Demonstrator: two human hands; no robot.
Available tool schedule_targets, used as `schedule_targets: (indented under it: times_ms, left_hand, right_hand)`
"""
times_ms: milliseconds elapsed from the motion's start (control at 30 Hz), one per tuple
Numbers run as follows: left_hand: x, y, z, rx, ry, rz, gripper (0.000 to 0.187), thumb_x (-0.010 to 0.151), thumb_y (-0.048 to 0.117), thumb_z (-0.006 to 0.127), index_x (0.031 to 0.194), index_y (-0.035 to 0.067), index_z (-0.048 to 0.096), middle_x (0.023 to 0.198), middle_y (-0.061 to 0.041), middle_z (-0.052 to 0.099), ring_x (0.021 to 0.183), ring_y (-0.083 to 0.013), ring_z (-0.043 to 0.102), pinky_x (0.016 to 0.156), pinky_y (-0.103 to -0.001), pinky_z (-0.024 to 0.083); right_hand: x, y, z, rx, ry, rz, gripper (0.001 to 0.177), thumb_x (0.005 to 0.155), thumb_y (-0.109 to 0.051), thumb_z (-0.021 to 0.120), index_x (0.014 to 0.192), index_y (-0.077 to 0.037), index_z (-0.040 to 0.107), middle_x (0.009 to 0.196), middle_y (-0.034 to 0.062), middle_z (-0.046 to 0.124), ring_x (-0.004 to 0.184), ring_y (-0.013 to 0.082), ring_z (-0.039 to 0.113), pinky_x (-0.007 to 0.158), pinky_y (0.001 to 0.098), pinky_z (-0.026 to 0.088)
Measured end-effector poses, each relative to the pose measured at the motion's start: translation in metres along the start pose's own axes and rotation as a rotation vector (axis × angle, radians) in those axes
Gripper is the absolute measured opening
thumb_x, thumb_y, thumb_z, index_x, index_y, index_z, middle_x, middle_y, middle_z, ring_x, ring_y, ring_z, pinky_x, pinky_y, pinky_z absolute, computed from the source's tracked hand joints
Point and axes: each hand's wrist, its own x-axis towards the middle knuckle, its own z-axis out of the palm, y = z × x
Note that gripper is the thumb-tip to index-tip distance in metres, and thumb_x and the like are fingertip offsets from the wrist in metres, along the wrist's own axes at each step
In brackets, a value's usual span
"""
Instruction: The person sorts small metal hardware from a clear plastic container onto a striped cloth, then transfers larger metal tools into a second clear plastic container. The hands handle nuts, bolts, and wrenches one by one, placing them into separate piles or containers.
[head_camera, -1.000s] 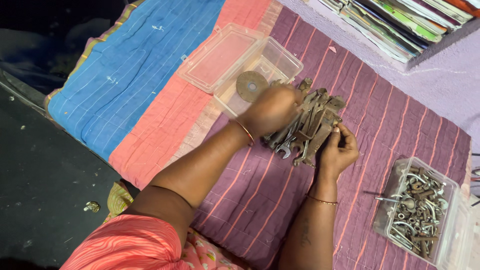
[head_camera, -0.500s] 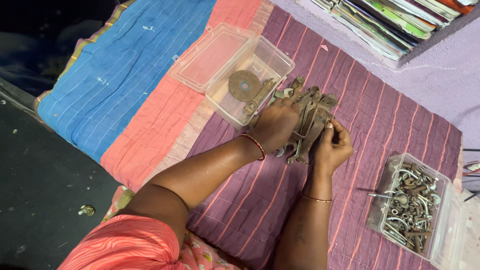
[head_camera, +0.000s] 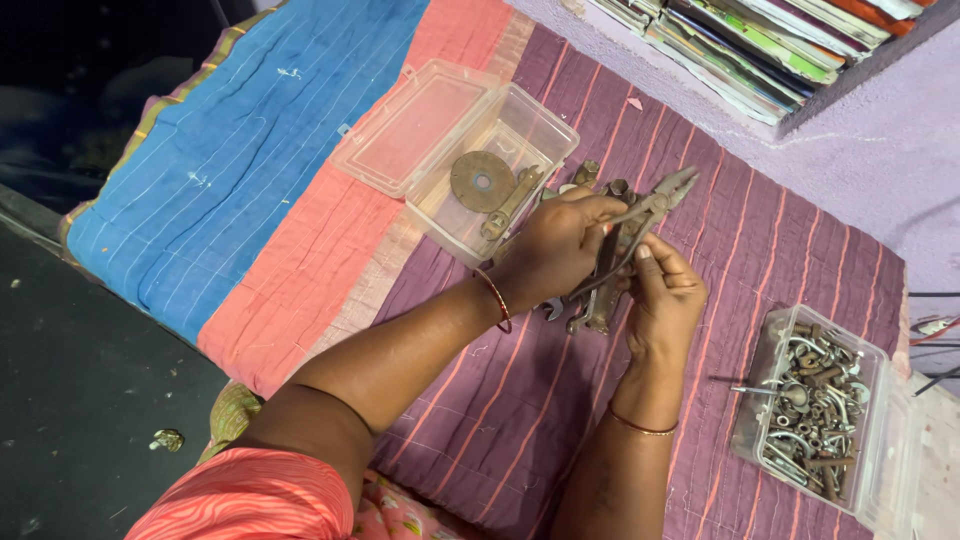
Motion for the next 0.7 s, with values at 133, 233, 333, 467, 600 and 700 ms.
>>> schedule_targets:
  times_ms: [133, 233, 333, 467, 600, 700]
  left_hand:
    - [0.005, 0.002, 0.004, -0.166, -0.11, -0.262, 0.029, 0.091, 0.002, 0.063, 0.119, -0.001, 0.067, 0.093, -0.015, 0.073, 0.081, -0.0268, 0.072, 0.077, -0.037, 0.058]
    - [0.007, -0.002, 0.004, -0.332, -0.164, -0.392, 0.026, 0.094, 0.007, 0.065, 0.118, -0.001, 0.068, 0.092, -0.014, 0.073, 0.081, -0.0256, 0.071, 0.073, -0.037, 0.058]
    - [0.012, -0.014, -0.012, -0.111, -0.053, -0.117, 0.023, 0.093, 0.004, 0.065, 0.114, -0.001, 0.072, 0.096, -0.015, 0.072, 0.086, -0.0267, 0.073, 0.078, -0.037, 0.059]
    - [0.022, -0.035, -0.053, 0.307, 0.029, 0.01, 0.022, 0.086, 0.002, 0.067, 0.105, 0.002, 0.079, 0.094, -0.017, 0.072, 0.084, -0.034, 0.071, 0.08, -0.042, 0.055]
    - [0.033, -0.056, -0.086, 0.573, -0.024, -0.197, 0.013, 0.08, 0.011, 0.078, 0.089, 0.001, 0.079, 0.091, -0.021, 0.071, 0.086, -0.0379, 0.07, 0.08, -0.045, 0.055]
    - [0.033, -0.069, -0.096, 0.618, -0.024, -0.217, 0.016, 0.075, 0.01, 0.08, 0.089, 0.001, 0.079, 0.09, -0.022, 0.072, 0.088, -0.0392, 0.07, 0.082, -0.046, 0.055]
  right_hand:
    - [0.001, 0.003, 0.006, -0.083, 0.001, -0.007, 0.021, 0.102, -0.002, 0.065, 0.12, 0.002, 0.073, 0.099, 0.0052, 0.075, 0.079, 0.0089, 0.067, 0.068, 0.0216, 0.053]
    - [0.002, 0.012, 0.011, -0.109, -0.022, -0.032, 0.021, 0.101, 0.0, 0.066, 0.121, 0.002, 0.073, 0.099, 0.005, 0.074, 0.078, 0.0102, 0.066, 0.07, 0.0228, 0.054]
    - [0.003, 0.02, 0.015, -0.149, -0.03, -0.096, 0.028, 0.097, 0.0, 0.069, 0.125, -0.001, 0.071, 0.11, 0.0039, 0.074, 0.091, 0.0089, 0.068, 0.08, 0.0222, 0.055]
    - [0.003, 0.022, 0.015, -0.654, -0.006, -0.407, 0.022, 0.096, -0.001, 0.075, 0.118, 0.0, 0.074, 0.114, 0.0108, 0.074, 0.106, 0.0186, 0.071, 0.095, 0.0288, 0.055]
    - [0.003, 0.021, 0.014, -0.764, 0.024, -0.451, 0.021, 0.094, -0.002, 0.076, 0.115, -0.001, 0.076, 0.115, 0.0137, 0.075, 0.11, 0.0234, 0.071, 0.1, 0.0325, 0.053]
    - [0.003, 0.022, 0.013, -0.748, 0.018, -0.449, 0.02, 0.095, -0.002, 0.075, 0.115, -0.001, 0.076, 0.116, 0.0142, 0.074, 0.112, 0.0236, 0.07, 0.102, 0.0335, 0.053]
